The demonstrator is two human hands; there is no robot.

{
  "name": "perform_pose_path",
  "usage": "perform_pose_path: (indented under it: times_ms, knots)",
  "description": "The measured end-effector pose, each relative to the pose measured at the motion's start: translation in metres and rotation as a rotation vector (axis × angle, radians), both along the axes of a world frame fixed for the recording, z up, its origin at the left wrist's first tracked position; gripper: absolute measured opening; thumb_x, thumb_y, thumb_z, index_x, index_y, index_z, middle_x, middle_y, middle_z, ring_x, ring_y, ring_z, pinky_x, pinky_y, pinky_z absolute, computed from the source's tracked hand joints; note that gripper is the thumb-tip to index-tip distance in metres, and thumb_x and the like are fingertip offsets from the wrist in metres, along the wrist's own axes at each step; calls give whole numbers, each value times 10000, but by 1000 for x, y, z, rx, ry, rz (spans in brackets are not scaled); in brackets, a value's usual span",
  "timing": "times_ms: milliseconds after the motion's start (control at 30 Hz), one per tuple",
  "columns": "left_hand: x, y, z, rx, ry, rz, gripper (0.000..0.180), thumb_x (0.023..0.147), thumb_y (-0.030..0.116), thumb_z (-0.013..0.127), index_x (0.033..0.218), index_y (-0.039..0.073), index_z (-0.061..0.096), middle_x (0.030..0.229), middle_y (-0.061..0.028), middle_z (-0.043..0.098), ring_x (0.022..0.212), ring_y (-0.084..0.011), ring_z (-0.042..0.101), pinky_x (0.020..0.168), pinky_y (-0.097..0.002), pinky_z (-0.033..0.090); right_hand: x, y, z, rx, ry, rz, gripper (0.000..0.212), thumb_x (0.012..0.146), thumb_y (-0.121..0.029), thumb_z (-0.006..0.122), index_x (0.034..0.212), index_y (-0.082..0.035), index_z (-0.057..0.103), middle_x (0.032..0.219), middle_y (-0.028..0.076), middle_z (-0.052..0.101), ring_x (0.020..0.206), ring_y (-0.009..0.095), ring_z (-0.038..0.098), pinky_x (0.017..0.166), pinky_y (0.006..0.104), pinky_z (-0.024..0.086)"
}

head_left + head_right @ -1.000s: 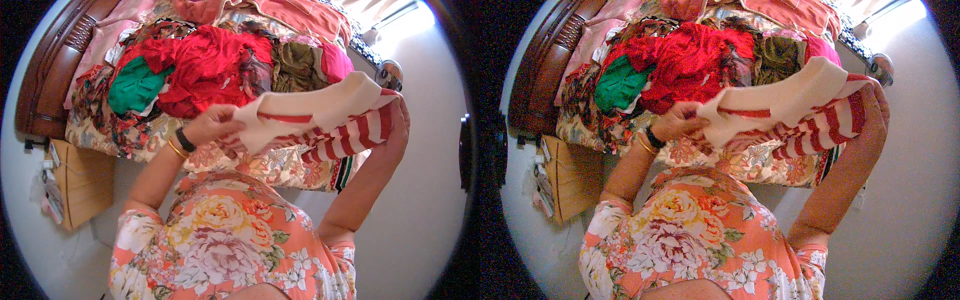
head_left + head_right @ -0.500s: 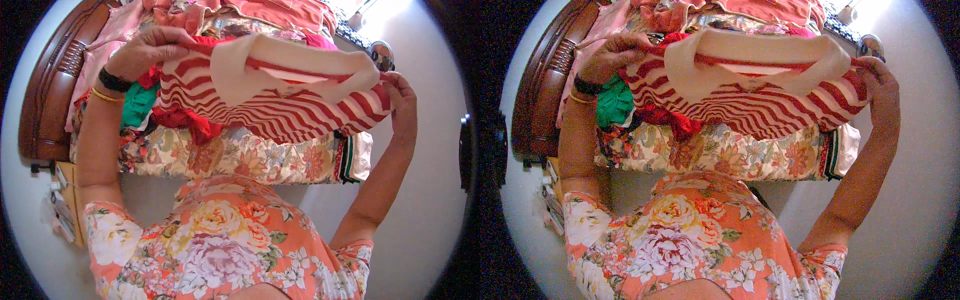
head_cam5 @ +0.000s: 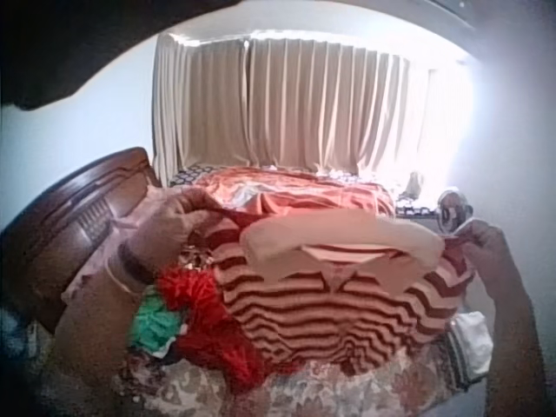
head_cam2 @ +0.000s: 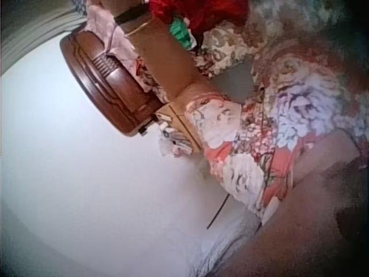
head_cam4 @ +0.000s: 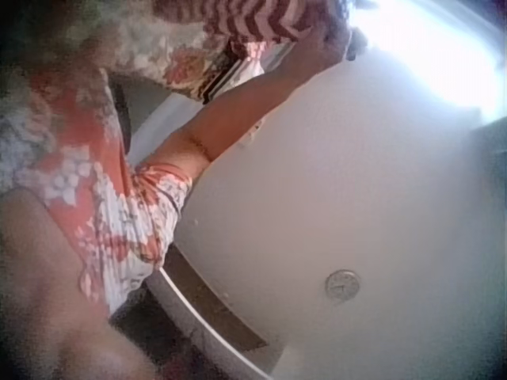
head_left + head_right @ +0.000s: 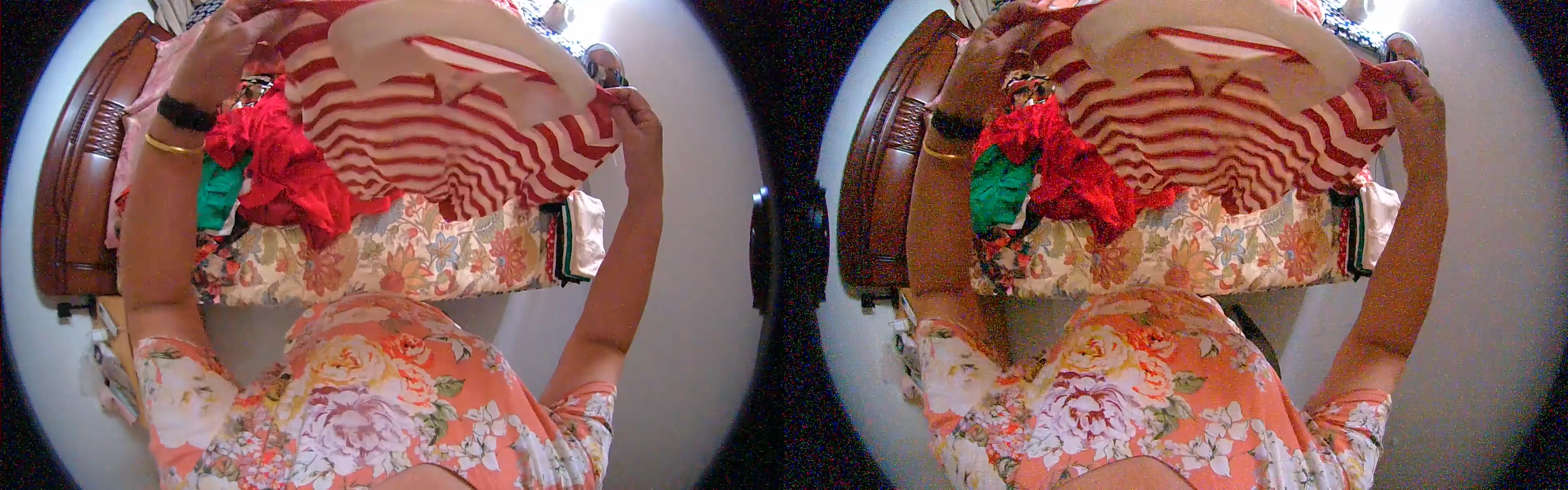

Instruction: The person picks up and folds several items of clothing including a striped polo shirt, a green t-shirt, a red fabric item, and a white t-shirt, placing each one into a stack on a bed.

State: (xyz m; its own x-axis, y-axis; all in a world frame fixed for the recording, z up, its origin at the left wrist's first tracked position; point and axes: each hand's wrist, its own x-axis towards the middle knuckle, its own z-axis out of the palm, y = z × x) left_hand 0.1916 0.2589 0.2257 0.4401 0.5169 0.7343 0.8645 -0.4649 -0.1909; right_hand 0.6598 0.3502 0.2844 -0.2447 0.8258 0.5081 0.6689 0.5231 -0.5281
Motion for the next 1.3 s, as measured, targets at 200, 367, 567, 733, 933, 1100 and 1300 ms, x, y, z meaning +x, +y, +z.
perform_pose_path:
  times_ms: [200,367,567,733,933,1100,1300]
  knots:
    - [31,13,34,-774,-940,-289,133,872,90,571,964,-1,604,837,-11,591,742,-103,541,676,-251,480,7,-16,22,-75,-222,-228,149,879,-147,560,957,-41,630,844,82,645,799,171,615,732,282,500]
    - [37,23,37,-942,-732,-390,159,800,36,580,936,-18,640,808,-13,608,699,-93,535,644,-245,475,8,-20,10,-275,216,-61,143,853,-93,542,975,-31,584,795,63,612,735,129,598,684,252,510]
    - [59,38,31,-777,-601,-362,139,854,54,613,936,-32,685,801,-50,668,715,-96,581,651,-245,505,25,-35,-5,-169,119,-19,180,856,-101,573,1004,-13,627,884,68,639,795,139,635,743,284,549]
    - [72,46,31,-805,-679,-408,169,893,82,619,1010,-17,690,901,-87,702,788,-115,623,715,-254,532,38,-50,-7,-129,-17,-222,189,866,-129,588,983,-14,681,856,61,657,761,142,640,686,276,543]
    - [75,61,27,-800,-515,-388,173,885,81,613,1006,-16,691,773,-14,648,681,-90,566,621,-218,481,49,-72,-10,-37,-157,-405,233,900,-198,583,1006,-11,674,831,62,668,659,133,645,571,251,532]
    - [106,80,4,-1000,-930,-552,187,921,55,533,1016,2,686,775,-3,645,614,-41,542,517,-202,447,50,-98,-14,-283,406,-307,254,957,-177,506,1112,-10,618,854,95,673,647,156,662,604,266,550]
    - [141,93,-8,-556,-758,-611,210,877,15,528,1036,-26,659,885,-90,687,783,-167,625,733,-301,521,61,-110,-33,-81,489,-349,240,985,-149,465,1107,-8,616,940,94,664,816,168,655,741,293,553]
